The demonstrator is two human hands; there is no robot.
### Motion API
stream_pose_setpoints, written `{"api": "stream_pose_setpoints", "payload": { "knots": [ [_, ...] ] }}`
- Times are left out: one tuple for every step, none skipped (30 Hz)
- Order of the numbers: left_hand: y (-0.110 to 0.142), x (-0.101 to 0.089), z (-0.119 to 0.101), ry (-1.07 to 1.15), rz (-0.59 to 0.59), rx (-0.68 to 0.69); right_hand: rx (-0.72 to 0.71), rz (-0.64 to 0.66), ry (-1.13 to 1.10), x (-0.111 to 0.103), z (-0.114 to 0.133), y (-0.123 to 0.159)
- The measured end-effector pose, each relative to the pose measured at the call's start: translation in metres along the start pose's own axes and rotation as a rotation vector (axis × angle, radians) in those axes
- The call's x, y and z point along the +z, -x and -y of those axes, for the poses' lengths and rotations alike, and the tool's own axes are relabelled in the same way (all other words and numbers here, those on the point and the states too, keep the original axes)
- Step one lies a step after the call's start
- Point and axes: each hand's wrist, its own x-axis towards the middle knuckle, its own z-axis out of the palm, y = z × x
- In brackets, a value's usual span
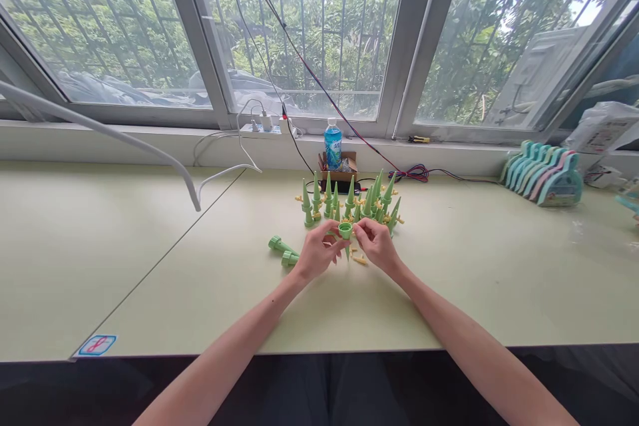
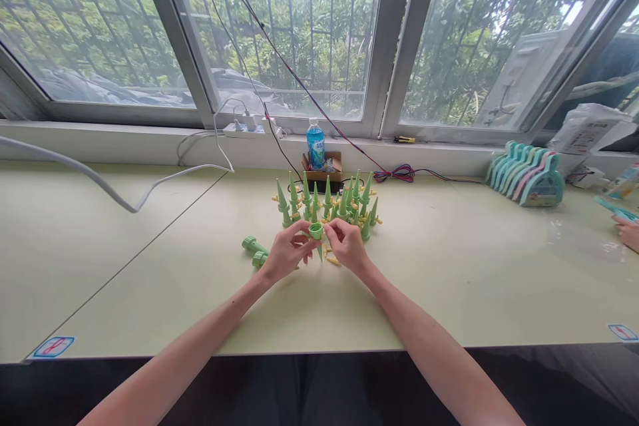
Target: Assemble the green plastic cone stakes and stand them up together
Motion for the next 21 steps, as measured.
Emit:
{"api": "stream_pose_setpoints", "payload": {
  "knots": [
    [0.000, 0.000, 0.000, -0.005, -0.007, -0.001, 0.000, 0.000, 0.001, 0.000, 0.000, 0.000],
    [0.000, 0.000, 0.001, -0.009, -0.015, -0.003, -0.001, -0.001, 0.002, 0.000, 0.000, 0.000],
    [0.000, 0.000, 0.001, -0.013, -0.022, -0.004, -0.004, -0.003, 0.006, 0.000, 0.000, 0.000],
    [-0.001, 0.000, 0.002, -0.015, -0.025, -0.004, -0.009, -0.009, 0.012, 0.001, 0.000, 0.000],
    [-0.001, 0.001, 0.001, -0.018, -0.025, -0.004, -0.016, -0.018, 0.021, 0.001, 0.000, 0.000],
    [-0.001, 0.001, 0.001, -0.019, -0.022, -0.004, -0.024, -0.028, 0.031, 0.001, 0.001, 0.000],
    [-0.001, 0.001, 0.000, -0.019, -0.016, -0.004, -0.033, -0.040, 0.043, 0.001, 0.001, 0.000],
    [-0.001, 0.002, -0.001, -0.015, -0.008, -0.006, -0.042, -0.053, 0.055, 0.001, 0.002, 0.000],
    [-0.001, 0.002, -0.003, -0.004, 0.000, -0.012, -0.051, -0.067, 0.063, 0.001, 0.002, 0.000],
    [-0.001, 0.003, -0.005, 0.018, 0.007, -0.023, -0.058, -0.082, 0.068, 0.001, 0.002, 0.000],
    [-0.002, 0.003, -0.006, 0.050, 0.012, -0.039, -0.064, -0.098, 0.071, 0.001, 0.002, 0.000],
    [-0.002, 0.003, -0.008, 0.087, 0.014, -0.060, -0.068, -0.114, 0.072, 0.000, 0.003, 0.000],
    [-0.003, 0.003, -0.009, 0.126, 0.011, -0.084, -0.069, -0.128, 0.072, 0.000, 0.003, 0.001],
    [-0.004, 0.003, -0.010, 0.166, 0.004, -0.112, -0.071, -0.139, 0.072, -0.001, 0.004, 0.001],
    [-0.004, 0.002, -0.010, 0.205, 0.002, -0.143, -0.074, -0.146, 0.075, -0.002, 0.004, 0.001],
    [-0.005, 0.002, -0.011, 0.244, 0.012, -0.178, -0.083, -0.149, 0.081, -0.002, 0.005, 0.001],
    [-0.006, 0.001, -0.010, 0.286, 0.031, -0.219, -0.098, -0.146, 0.090, -0.002, 0.006, 0.001],
    [-0.007, 0.000, -0.010, 0.332, 0.059, -0.264, -0.117, -0.138, 0.103, -0.002, 0.006, 0.001],
    [-0.007, 0.000, -0.010, 0.379, 0.088, -0.312, -0.137, -0.128, 0.120, -0.002, 0.007, 0.001],
    [-0.008, -0.001, -0.009, 0.422, 0.112, -0.356, -0.156, -0.114, 0.138, -0.001, 0.007, 0.001],
    [-0.008, -0.001, -0.009, 0.457, 0.127, -0.391, -0.170, -0.102, 0.155, -0.001, 0.008, 0.001]
  ]
}}
